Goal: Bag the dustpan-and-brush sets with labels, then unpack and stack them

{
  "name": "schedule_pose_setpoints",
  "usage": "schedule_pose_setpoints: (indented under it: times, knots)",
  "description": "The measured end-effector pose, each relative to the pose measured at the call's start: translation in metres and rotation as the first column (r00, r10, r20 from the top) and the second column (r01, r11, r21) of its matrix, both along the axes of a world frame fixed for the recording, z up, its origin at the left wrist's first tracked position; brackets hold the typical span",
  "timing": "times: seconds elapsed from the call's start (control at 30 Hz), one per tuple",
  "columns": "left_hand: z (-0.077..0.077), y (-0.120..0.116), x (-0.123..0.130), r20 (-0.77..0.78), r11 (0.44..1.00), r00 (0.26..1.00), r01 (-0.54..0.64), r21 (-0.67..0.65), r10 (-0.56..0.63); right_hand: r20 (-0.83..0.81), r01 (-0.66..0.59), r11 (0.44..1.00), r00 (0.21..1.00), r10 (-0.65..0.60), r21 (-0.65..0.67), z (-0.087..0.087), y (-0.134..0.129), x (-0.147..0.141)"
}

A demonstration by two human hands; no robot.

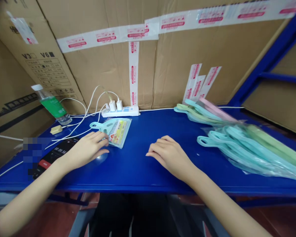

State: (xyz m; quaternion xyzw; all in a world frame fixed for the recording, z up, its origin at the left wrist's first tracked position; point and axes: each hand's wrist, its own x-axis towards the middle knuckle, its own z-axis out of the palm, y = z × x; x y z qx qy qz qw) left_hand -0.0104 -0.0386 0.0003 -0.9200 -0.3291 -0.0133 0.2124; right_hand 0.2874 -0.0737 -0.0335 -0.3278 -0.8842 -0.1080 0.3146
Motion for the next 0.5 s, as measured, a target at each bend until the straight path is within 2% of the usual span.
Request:
schedule_pose_setpoints:
  times: [0.1,0.2,0.27,0.4,0.43,0.5]
  knots:
    - [0.004,0.016,0.02,-0.092,0.992,0.996,-0.032,-0.119,0.021,-0.095,0.1,0.992,0.991,-0.092,0.082,0.0,-0.017,0.023]
    - [0.007,0.027,0.03,-0.149,0.967,0.988,-0.064,-0.245,0.028,-0.14,0.266,0.945,0.96,-0.242,0.188,0.004,-0.032,0.051]
    - [0.006,0.031,0.033,-0.14,0.946,0.989,-0.087,-0.313,0.044,-0.148,0.391,0.877,0.92,-0.363,0.28,0.008,-0.04,0.072]
    - [0.004,0.029,0.031,-0.09,0.936,0.992,-0.114,-0.334,0.089,-0.182,0.626,0.672,0.771,-0.61,0.397,0.014,-0.05,0.119]
    - [0.003,0.028,0.031,-0.088,0.936,0.992,-0.118,-0.331,0.094,-0.197,0.67,0.631,0.73,-0.654,0.391,0.014,-0.053,0.131]
    - [0.003,0.026,0.03,-0.092,0.935,0.99,-0.128,-0.33,0.102,-0.229,0.776,0.555,0.623,-0.748,0.3,0.014,-0.058,0.156]
